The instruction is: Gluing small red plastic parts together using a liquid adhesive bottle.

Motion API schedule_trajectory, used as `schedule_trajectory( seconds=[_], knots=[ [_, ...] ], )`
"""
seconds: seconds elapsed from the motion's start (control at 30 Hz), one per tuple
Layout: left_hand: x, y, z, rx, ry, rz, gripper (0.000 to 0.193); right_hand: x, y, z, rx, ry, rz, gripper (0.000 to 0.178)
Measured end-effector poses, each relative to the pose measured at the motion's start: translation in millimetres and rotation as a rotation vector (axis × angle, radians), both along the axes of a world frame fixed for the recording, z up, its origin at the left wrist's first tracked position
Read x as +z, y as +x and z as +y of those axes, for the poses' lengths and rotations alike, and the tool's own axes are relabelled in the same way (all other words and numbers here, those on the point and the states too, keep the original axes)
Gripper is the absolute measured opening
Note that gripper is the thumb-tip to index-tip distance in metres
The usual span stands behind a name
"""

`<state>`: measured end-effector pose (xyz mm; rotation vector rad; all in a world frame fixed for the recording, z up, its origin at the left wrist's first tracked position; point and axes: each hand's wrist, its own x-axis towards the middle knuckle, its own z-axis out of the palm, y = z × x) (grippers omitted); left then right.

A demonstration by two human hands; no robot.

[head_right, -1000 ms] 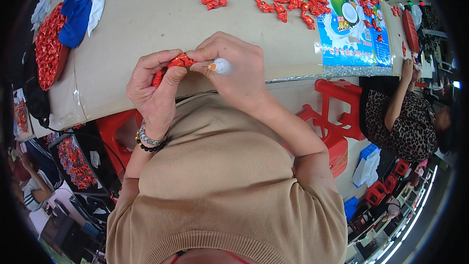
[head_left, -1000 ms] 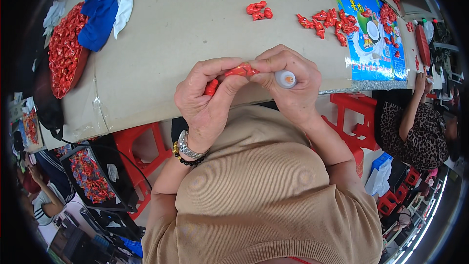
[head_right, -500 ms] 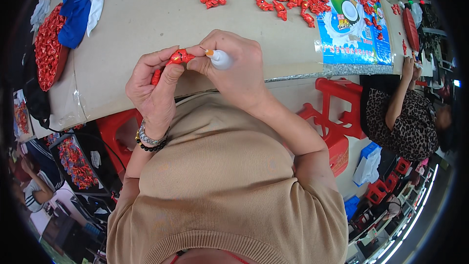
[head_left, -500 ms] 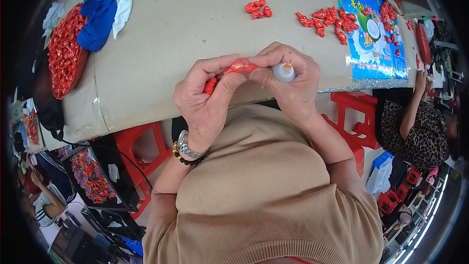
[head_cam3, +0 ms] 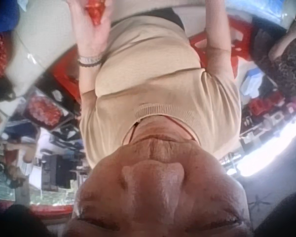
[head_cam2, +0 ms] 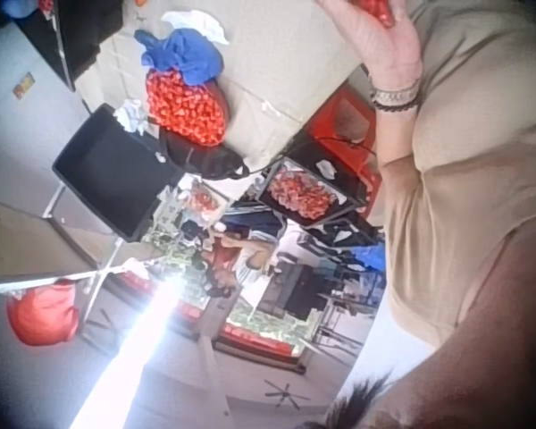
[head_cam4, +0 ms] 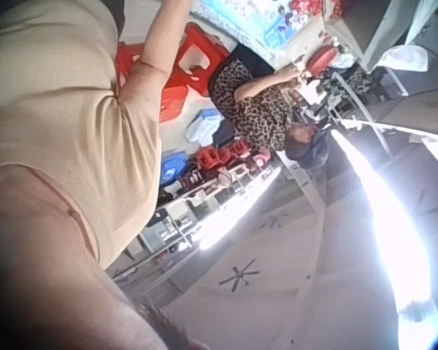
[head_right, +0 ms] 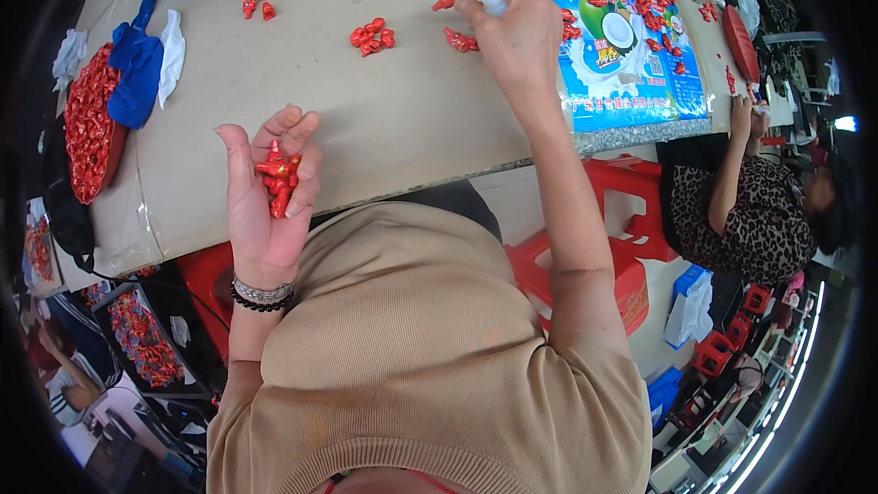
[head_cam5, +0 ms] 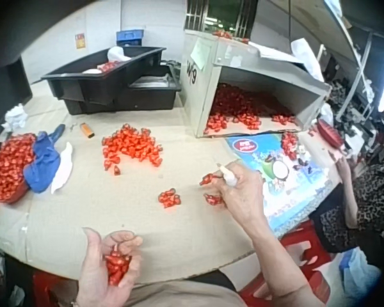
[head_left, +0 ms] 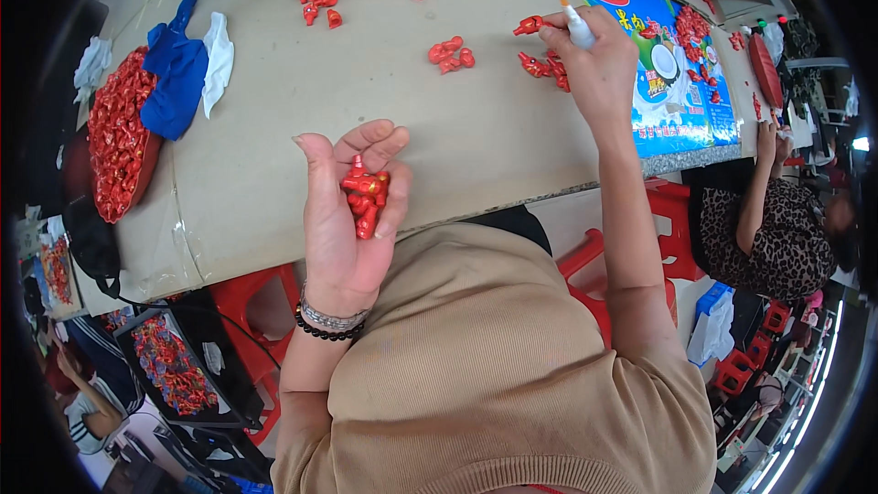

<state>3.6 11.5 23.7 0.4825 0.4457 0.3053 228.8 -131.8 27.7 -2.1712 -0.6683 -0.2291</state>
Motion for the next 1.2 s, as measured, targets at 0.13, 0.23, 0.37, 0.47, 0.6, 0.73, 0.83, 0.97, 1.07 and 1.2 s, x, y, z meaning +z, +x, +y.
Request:
schedule_trajectory(
  seconds=[0.13, 0.23, 0.37, 0.47, 0.6, 0.73, 0.83, 0.97, 1.07, 1.2],
  knots=[
    [0.2, 0.6, 1.3, -0.088, -0.131, -0.004, 0.052, -1.7, 15.2, -6.2, -0.059, -0.278, -0.251, 0.02],
    [3.2, 1.7, -0.6, -0.104, -0.131, 0.058, 0.033, -3.2, 18.0, -13.8, -0.103, -0.33, -0.229, 0.021],
    [-6.5, 1.7, -0.4, -0.202, -0.129, -0.044, 0.022, -7.5, 10.3, -23.2, -0.121, -0.323, -0.207, 0.022],
    [-9.0, 3.2, -2.2, -0.229, -0.109, -0.077, 0.019, -8.8, 5.0, -28.0, -0.118, -0.29, -0.163, 0.023],
    [-15.2, 5.0, -2.5, -0.226, -0.174, -0.11, 0.014, -9.9, 4.8, -35.1, -0.09, -0.115, -0.024, 0.022],
    [-14.7, 6.5, -3.5, -0.202, -0.242, -0.138, 0.014, 4.2, -6.4, -33.0, -0.093, 0.003, 0.153, 0.019],
    [-20.0, 5.7, -7.9, -0.178, -0.245, -0.165, 0.015, 11.5, -19.9, -29.9, 0.025, 0.147, 0.3, 0.027],
    [-17.4, 5.6, -7.8, -0.208, -0.344, -0.145, 0.023, 22.1, -46.2, -24.8, 0.214, 0.237, 0.328, 0.035],
    [-16.6, 5.6, -6.4, -0.217, -0.361, -0.127, 0.025, 26.7, -67.8, -20.4, 0.336, 0.267, 0.405, 0.033],
    [-19.2, 4.2, -7.1, -0.222, -0.358, -0.11, 0.029, 26.8, -77.0, -16.4, 0.459, 0.075, -0.041, 0.03]
  ],
)
